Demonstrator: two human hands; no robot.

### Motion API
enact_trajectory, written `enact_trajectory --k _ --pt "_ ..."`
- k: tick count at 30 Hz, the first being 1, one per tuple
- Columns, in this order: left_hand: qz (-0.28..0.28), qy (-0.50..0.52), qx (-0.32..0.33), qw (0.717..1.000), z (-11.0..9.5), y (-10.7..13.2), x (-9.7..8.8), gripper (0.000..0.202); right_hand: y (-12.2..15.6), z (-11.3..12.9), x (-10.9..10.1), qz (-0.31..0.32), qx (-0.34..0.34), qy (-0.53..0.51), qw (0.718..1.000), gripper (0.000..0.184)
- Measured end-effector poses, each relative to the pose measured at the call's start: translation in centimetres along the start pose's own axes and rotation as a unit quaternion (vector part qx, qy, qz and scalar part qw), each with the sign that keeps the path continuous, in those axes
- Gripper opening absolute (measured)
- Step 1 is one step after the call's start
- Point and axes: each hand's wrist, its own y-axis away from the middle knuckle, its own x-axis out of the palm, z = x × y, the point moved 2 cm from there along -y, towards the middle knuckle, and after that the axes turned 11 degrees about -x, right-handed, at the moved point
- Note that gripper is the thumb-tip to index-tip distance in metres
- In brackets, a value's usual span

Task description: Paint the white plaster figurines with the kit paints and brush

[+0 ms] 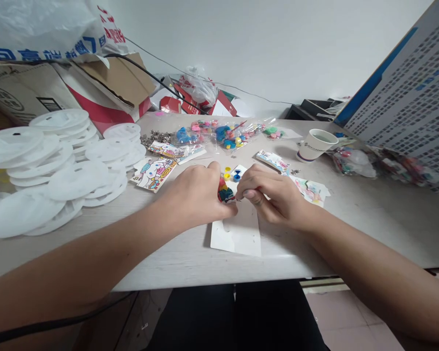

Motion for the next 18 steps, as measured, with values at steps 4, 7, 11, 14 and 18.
enact_trajectory --k 4,7,11,14,18 --pt "0.004 -0.005 -0.008 1.000 -0.13 -0.04 0.01 0.047 0.05 -0.11 -0.07 -0.013 -0.003 0.023 1.000 0.014" --pt "-0.001 -0.004 -0.003 1.000 -0.11 -0.07 0.09 0.048 0.01 0.02 0.11 0.024 -0.003 -0.005 1.000 0.013" --pt "0.001 -0.003 0.006 1.000 -0.07 -0.01 0.13 0.046 -0.02 0.18 0.07 0.016 -0.006 -0.010 1.000 0.012" --pt "-0.002 -0.006 0.010 1.000 -0.02 0.02 0.14 0.045 0.03 0.09 0.12 0.033 0.002 -0.013 0.999 0.013" --pt "-0.001 -0.010 0.006 1.000 0.10 -0.08 0.22 0.046 0.05 -0.09 0.08 0.006 -0.003 0.001 1.000 0.013"
